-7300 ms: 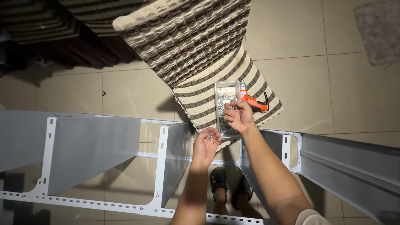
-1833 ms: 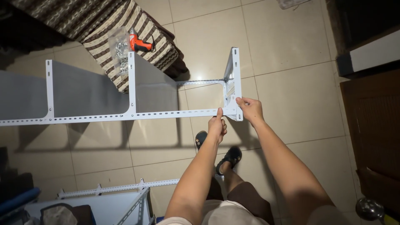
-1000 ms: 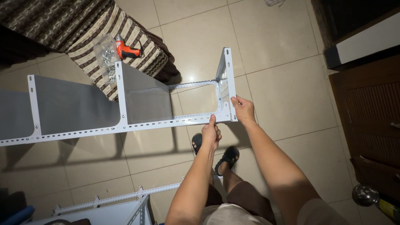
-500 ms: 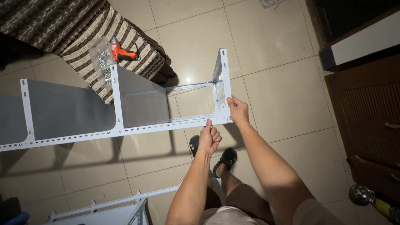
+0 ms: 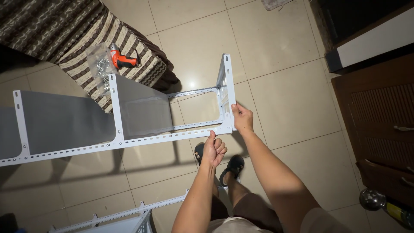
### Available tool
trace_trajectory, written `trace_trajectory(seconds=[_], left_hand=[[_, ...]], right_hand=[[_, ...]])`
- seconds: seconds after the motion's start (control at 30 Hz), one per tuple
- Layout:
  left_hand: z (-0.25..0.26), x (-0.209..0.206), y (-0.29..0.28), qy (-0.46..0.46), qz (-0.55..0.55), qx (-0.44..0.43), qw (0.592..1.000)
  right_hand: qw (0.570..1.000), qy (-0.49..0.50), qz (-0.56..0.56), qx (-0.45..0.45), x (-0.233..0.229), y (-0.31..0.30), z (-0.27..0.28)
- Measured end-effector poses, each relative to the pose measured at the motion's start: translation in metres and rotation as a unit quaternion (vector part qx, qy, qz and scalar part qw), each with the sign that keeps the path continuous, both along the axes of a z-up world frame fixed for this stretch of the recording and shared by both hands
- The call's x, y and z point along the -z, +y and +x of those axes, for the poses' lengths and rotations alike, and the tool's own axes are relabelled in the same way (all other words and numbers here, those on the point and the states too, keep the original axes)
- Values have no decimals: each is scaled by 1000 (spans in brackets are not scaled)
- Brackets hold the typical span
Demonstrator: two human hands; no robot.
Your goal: Assemble a metal shelving unit by screwing pieces together.
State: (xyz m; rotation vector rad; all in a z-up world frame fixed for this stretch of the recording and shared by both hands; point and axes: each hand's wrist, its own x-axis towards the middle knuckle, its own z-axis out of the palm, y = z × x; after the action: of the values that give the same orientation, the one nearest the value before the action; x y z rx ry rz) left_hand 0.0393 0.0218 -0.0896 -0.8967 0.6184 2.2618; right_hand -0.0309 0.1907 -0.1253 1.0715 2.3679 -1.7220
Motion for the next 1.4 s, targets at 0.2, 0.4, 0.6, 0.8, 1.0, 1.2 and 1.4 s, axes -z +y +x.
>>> trace_trajectory(seconds=[0.2,0.4,0.6,0.8,1.0,1.2,1.4], left_hand=[[-14,-15,-10,-5,-99,114,989],[-34,-11,-16,325,-541,433,643],[-105,16,15,345,-484,652,472],[-110,-70,19,211,-452,641,583],[-100,1,11,302,-475,626,540],[-104,-26,11,246,-448,626,589],[-115,-43,18,182,-415,612,648]], right_hand=[[1000,-11,-18,-2,-7,-1,7],[996,15,74,-40,25,5,15],[1000,-7,22,-20,2,2,10],[1000,13,-14,-8,2,-2,2],[1000,27,-6,-3,1,-5,-12],[1000,0,-26,-5,-11,-7,-18],[999,25,-45,-5,11,-4,-11]])
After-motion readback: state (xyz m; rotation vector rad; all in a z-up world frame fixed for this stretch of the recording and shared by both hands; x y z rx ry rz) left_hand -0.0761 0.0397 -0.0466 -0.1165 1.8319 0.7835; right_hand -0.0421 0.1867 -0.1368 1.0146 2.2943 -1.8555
